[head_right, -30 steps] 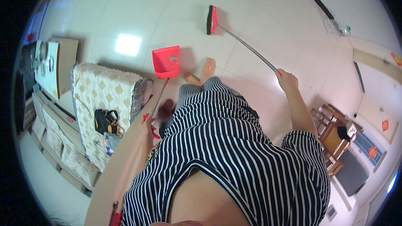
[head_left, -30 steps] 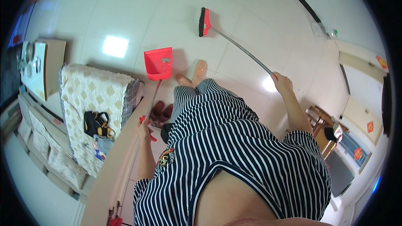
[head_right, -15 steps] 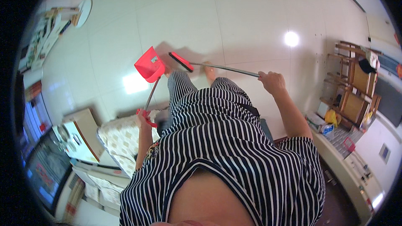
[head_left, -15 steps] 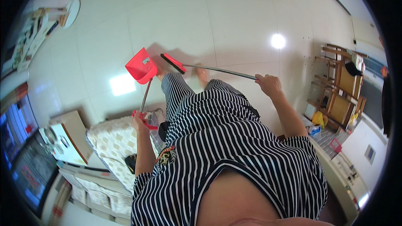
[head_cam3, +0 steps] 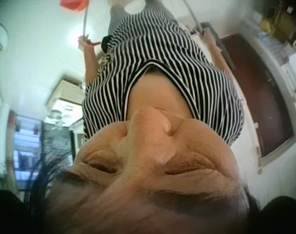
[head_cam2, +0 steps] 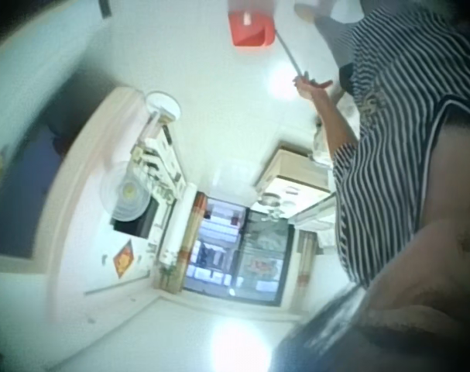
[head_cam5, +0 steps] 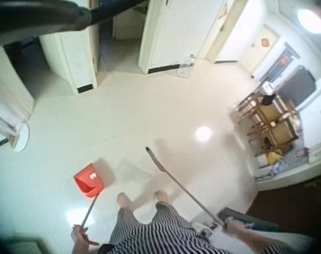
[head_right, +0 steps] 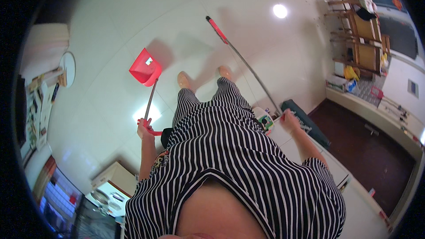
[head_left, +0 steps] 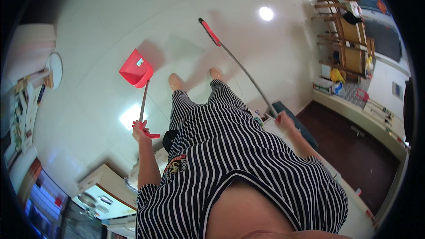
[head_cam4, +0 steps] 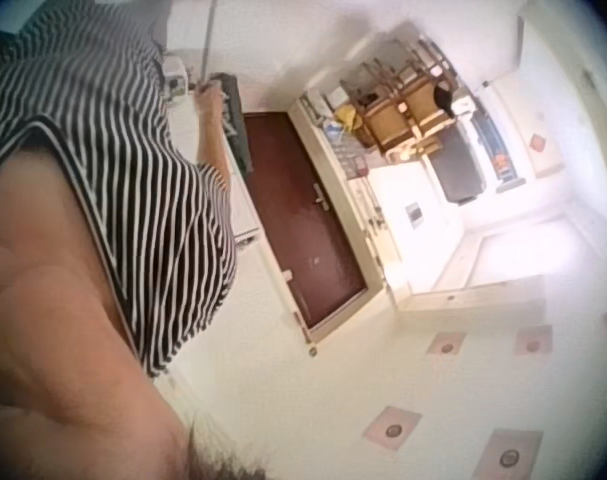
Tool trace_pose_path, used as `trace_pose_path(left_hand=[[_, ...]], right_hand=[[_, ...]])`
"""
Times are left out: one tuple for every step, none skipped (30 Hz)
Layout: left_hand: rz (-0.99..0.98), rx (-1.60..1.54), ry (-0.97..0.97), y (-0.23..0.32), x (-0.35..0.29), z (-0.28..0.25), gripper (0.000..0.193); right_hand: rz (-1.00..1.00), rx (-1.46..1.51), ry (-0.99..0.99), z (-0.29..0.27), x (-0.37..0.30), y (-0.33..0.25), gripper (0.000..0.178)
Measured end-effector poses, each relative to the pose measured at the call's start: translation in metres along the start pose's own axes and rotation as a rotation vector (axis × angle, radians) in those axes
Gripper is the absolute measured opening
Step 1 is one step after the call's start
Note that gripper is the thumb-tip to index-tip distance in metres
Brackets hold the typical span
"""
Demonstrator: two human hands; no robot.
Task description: The person sweeps the floor using a broom and a dustpan, moving a chair aside to reach underneath and collecting debris into the dustpan.
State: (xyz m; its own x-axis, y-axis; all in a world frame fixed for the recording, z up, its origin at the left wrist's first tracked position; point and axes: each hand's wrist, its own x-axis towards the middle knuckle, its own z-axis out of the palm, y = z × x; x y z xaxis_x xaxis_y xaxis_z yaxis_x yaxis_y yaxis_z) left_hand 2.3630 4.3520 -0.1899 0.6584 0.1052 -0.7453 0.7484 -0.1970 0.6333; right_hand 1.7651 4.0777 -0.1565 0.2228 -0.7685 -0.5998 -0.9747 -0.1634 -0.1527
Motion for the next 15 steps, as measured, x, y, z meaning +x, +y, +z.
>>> trace_pose_path(left_hand=[[0.01,0.028,-0.023,0.007,-0.002,0.006,0.029],[0.014,0.052,-0.039,0.013,-0.004,0.008,0.03],[0.034,0.056,-0.055,0.016,0.0,0.002,0.029],[0.031,0.072,-0.061,0.019,0.002,0.0,0.029],[0.047,0.09,-0.062,0.022,0.002,0.006,0.029],[0.062,0.103,-0.064,0.025,0.002,0.012,0.029],[0.061,0.106,-0.059,0.027,-0.002,0.015,0.03],[0.059,0.114,-0.062,0.029,-0.007,0.019,0.03],[0.056,0.114,-0.04,0.03,-0.013,0.022,0.03],[0.056,0.113,-0.02,0.03,-0.019,0.025,0.03],[0.068,0.111,-0.009,0.03,-0.022,0.024,0.03],[0.069,0.103,-0.033,0.029,-0.028,0.033,0.03],[0.072,0.089,-0.045,0.029,-0.034,0.037,0.03],[0.073,0.092,-0.045,0.027,-0.04,0.04,0.03],[0.071,0.08,-0.057,0.024,-0.045,0.04,0.029]], right_hand=[[0.042,0.121,-0.044,0.031,-0.029,0.009,0.03],[0.08,0.236,-0.089,0.063,-0.057,0.017,0.032],[0.116,0.342,-0.127,0.097,-0.081,0.021,0.038],[0.152,0.45,-0.162,0.121,-0.102,0.019,0.045],[0.19,0.537,-0.171,0.125,-0.117,0.008,0.052],[0.226,0.62,-0.176,0.122,-0.131,-0.006,0.06],[0.303,0.672,-0.194,0.138,-0.133,0.0,0.059],[0.311,0.675,-0.194,0.155,-0.123,0.006,0.059],[0.19,0.662,-0.109,0.178,-0.102,0.023,0.046],[0.067,0.649,-0.021,0.185,-0.084,0.033,0.034],[0.022,0.669,-0.172,0.138,-0.064,0.009,0.02],[0.151,0.954,-0.314,0.092,-0.043,-0.013,0.013],[0.316,1.212,-0.441,0.045,-0.019,-0.035,0.014],[0.661,1.718,-0.565,0.022,0.007,-0.04,0.017],[0.753,1.901,-0.599,0.005,0.034,-0.048,0.016]])
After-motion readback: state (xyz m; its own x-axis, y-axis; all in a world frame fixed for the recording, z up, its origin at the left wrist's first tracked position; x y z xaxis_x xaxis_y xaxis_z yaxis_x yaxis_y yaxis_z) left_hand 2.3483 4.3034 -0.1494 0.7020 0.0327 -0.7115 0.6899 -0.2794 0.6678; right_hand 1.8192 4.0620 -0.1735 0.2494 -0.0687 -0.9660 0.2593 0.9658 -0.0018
